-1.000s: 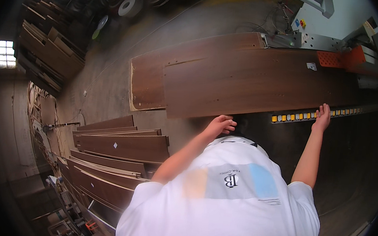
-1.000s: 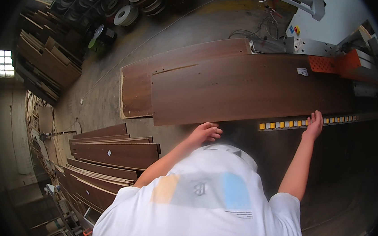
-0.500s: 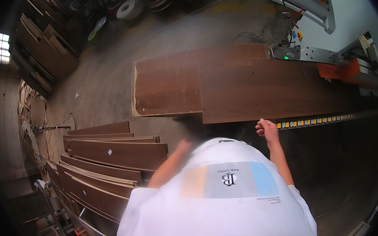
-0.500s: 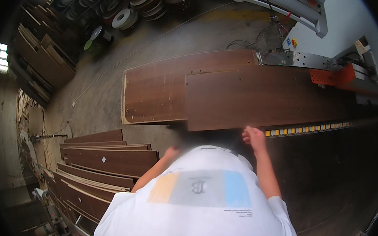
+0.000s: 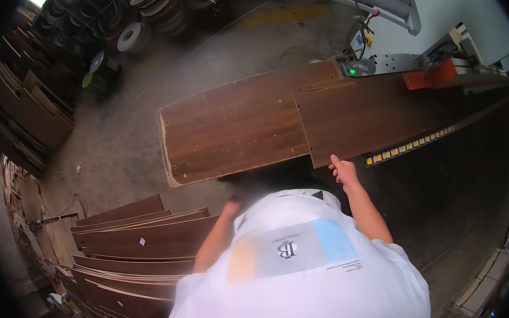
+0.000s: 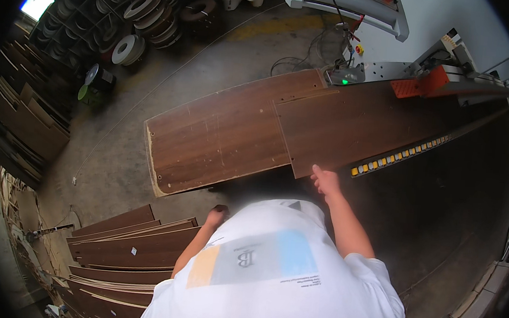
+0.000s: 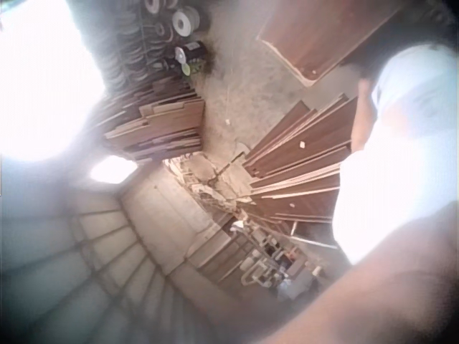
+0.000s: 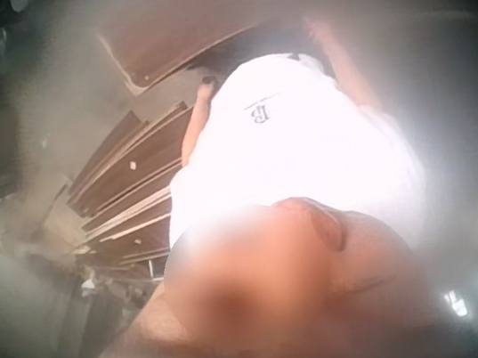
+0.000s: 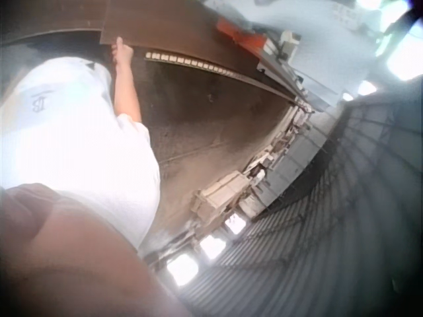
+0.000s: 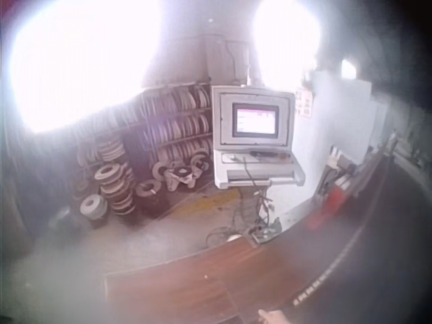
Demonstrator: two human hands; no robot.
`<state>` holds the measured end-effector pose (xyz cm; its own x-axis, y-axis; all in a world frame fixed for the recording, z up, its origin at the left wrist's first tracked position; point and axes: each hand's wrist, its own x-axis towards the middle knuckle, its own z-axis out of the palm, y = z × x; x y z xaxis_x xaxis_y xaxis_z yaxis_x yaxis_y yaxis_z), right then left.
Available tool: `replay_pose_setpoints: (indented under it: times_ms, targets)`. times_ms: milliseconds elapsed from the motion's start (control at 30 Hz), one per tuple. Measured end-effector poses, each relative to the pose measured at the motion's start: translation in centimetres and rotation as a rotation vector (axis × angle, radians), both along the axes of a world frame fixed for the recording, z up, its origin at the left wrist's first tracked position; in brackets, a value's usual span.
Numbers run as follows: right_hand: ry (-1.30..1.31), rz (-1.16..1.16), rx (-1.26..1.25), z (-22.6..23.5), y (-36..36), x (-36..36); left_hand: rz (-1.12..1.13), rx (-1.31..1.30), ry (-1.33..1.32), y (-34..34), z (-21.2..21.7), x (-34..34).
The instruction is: The person picks up wood panels one by one from a stack and feeds them into a woodworking machine for processing.
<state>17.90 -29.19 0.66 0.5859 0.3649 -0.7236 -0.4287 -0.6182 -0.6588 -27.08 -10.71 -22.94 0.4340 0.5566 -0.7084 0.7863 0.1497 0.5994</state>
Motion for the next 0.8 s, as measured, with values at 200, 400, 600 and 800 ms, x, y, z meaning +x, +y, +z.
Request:
replay_pose_setpoints:
  times_ms: [200,400,600,800]
  targets:
    - [-0.161,-0.19,-0.054,0.3,-1.2,2.3,-0.116,0.066,-0.009,1.8,0.6,2.7]
    - [-0.246,-0.242,-0.014,0.5,-2.1,2.6,0.192,-0.317,-0.307,1.9,1.2,1.4]
    - [-0.286,0.113,-0.049,-1.1,-5.6,-2.0,-0.171,-0.117,-0.099,3.8,-0.8,-0.3]
    - [-0.183,0.171,-0.303,-7.3,-15.9,-6.5,-0.244,-0.021,-0.055,4.0,0.0,1.9]
